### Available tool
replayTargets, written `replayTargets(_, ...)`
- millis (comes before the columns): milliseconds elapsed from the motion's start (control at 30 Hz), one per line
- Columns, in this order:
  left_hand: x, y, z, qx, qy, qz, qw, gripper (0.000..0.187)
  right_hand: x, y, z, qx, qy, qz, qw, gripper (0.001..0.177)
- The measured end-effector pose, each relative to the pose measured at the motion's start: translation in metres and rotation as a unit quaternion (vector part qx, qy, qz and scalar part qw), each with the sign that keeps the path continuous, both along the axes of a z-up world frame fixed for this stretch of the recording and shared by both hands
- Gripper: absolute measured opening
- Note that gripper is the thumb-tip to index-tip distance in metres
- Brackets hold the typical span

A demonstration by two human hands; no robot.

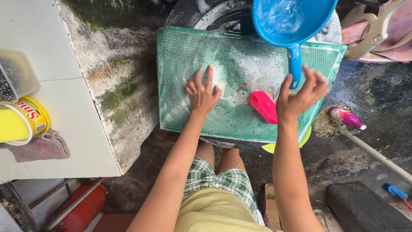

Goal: Washing a 'Welcome' door mat with soap, water, and a scrub brush.

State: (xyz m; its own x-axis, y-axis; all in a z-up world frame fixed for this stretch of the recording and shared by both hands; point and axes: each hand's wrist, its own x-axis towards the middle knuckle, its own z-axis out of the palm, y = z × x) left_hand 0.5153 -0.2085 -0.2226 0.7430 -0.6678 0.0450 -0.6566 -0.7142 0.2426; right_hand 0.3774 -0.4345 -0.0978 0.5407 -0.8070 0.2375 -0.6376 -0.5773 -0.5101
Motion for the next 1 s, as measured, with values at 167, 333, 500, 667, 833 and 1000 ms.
replayTargets(167,0.005,-0.002,0.000,0.063,0.035,0.030,0.997,0.074,-0.054,0.062,-0.031,0.031,0.070,0.074,0.994,0.040)
replayTargets(333,-0.002,0.008,-0.011,-0.003,-0.012,0.021,1.000,0.052,-0.068,0.081,-0.050,0.056,0.139,0.092,0.984,0.052)
replayTargets(500,-0.001,0.017,-0.021,-0.061,-0.017,0.009,0.998,0.028,-0.038,0.083,-0.043,0.144,0.100,0.120,0.977,0.053)
replayTargets(667,0.009,0.019,-0.012,-0.061,-0.042,-0.004,0.997,0.026,0.015,0.093,-0.044,0.120,0.108,0.243,0.956,0.054)
replayTargets(833,0.033,0.007,0.016,-0.018,-0.051,0.001,0.999,0.053,0.027,0.092,-0.050,0.145,0.160,0.254,0.943,0.057)
replayTargets(1000,0.047,0.003,0.013,-0.057,-0.006,-0.013,0.998,0.046,0.020,0.107,-0.058,0.093,0.123,0.232,0.960,0.055)
